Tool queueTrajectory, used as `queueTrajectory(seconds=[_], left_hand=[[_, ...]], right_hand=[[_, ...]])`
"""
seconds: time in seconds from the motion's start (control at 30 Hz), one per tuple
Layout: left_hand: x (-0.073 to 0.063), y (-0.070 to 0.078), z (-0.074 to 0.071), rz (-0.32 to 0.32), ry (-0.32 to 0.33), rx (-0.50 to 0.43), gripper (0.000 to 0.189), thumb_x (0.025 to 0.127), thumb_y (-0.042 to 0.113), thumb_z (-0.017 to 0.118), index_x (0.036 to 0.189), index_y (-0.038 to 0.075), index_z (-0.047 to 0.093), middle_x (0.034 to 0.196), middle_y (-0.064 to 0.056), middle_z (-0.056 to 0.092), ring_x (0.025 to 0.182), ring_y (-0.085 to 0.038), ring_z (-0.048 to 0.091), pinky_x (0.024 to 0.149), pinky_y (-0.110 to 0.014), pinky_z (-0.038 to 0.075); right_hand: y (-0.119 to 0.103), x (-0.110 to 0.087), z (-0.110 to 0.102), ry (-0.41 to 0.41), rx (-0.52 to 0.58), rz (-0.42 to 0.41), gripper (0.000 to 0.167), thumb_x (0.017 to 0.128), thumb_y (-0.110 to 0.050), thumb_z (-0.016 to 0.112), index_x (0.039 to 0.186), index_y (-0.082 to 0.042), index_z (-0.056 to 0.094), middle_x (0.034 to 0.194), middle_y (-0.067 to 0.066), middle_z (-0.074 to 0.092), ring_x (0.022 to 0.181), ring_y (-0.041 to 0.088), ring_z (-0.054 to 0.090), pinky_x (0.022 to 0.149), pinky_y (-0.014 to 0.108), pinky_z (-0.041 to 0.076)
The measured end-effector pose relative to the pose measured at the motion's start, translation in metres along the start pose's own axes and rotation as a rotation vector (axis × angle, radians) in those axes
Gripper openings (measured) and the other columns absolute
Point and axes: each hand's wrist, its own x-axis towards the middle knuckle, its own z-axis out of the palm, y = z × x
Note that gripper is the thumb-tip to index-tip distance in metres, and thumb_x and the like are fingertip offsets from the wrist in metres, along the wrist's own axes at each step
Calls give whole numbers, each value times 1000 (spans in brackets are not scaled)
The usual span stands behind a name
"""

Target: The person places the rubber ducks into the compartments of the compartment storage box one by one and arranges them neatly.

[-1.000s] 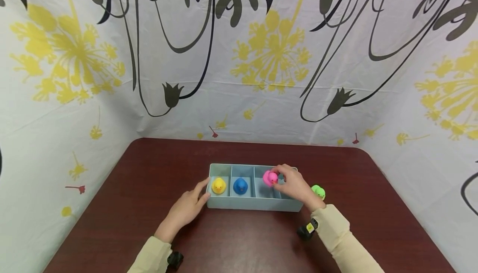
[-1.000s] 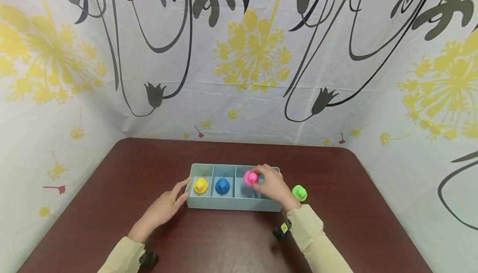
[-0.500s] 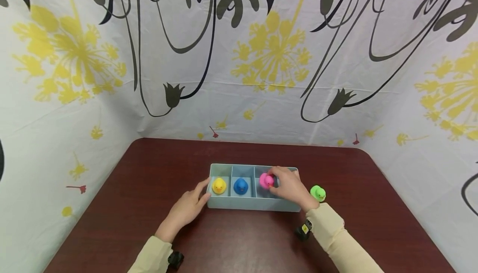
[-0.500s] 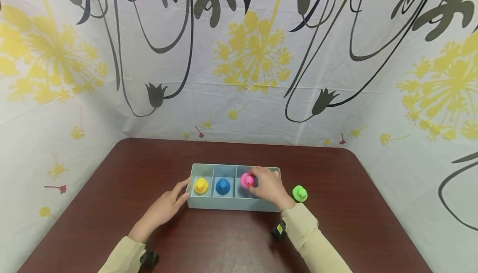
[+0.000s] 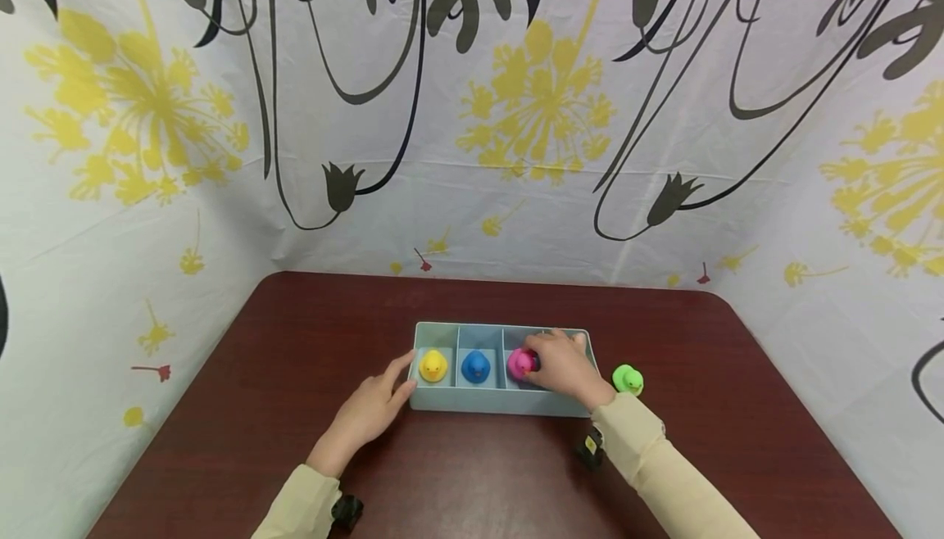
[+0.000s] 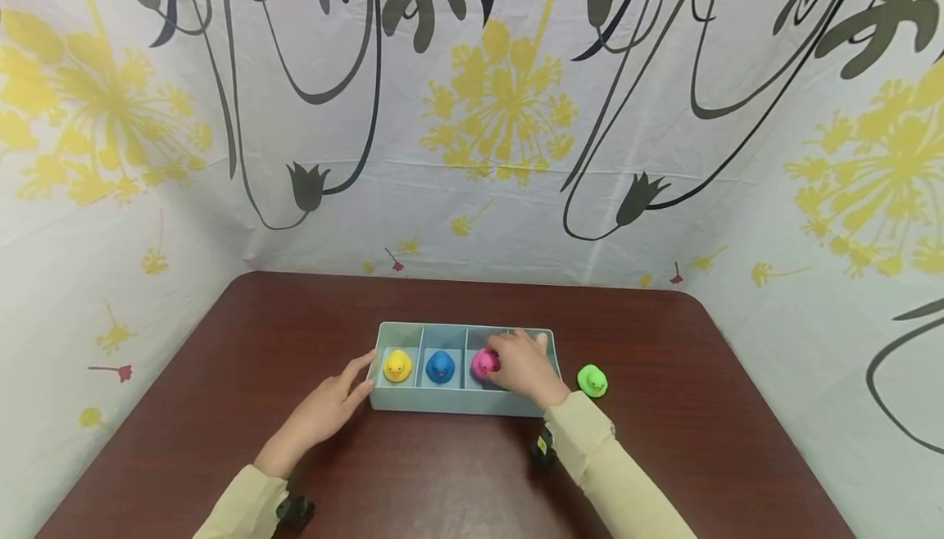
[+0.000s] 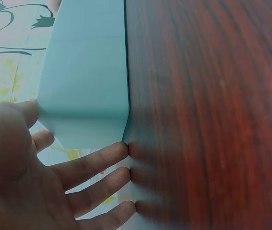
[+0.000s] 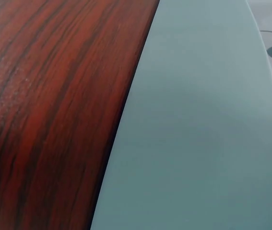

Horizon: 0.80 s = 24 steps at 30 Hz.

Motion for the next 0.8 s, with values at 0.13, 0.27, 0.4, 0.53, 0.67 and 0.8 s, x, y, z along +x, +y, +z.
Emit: queueTrajectory(seconds=[0.13,0.27,0.4,0.53,0.67,0.8], left_hand=[[1,0,0,12,0,8,54,99,37,49,149,24,33,77,-3,61,80,-18,62,73,-43,51],[1,-1,0,9,-5,8,54,99,37,49,149,25,33,71,-1,57,78,-17,60,72,-42,50],[2,-1,0,5,-6,7,54,99,37,49,149,26,32,71,0,56,79,-17,61,73,-43,51],[2,-2,2,6,-3,6,54,99,38,49,149,25,32,77,-2,60,83,-19,63,76,-44,52],[2,-1,2,6,1,0,54,99,38,49,149,25,33,89,-7,66,89,-23,64,79,-47,52],[1,-1,2,4,2,-5,54,99,37,50,149,25,33,103,-11,67,93,-26,65,81,-49,52]], right_hand=[[-1,1,1,-7,-16,12,29,70,-30,85,91,-20,68,89,-3,69,89,19,51,64,38,25],[-2,2,2,-11,-18,16,27,69,-28,85,88,-20,68,85,-4,68,82,17,47,64,39,24],[-2,4,3,-23,-28,16,25,69,-25,85,85,-20,67,80,-6,66,78,15,44,64,38,24],[-2,5,4,-29,-38,15,25,69,-25,85,85,-19,67,79,-6,66,79,15,45,64,38,24],[-3,5,4,-23,-32,16,25,69,-25,86,85,-18,68,78,-4,67,79,16,46,65,39,24],[-4,6,4,-18,-38,18,24,69,-23,85,83,-17,67,76,-4,66,78,17,46,65,40,25]])
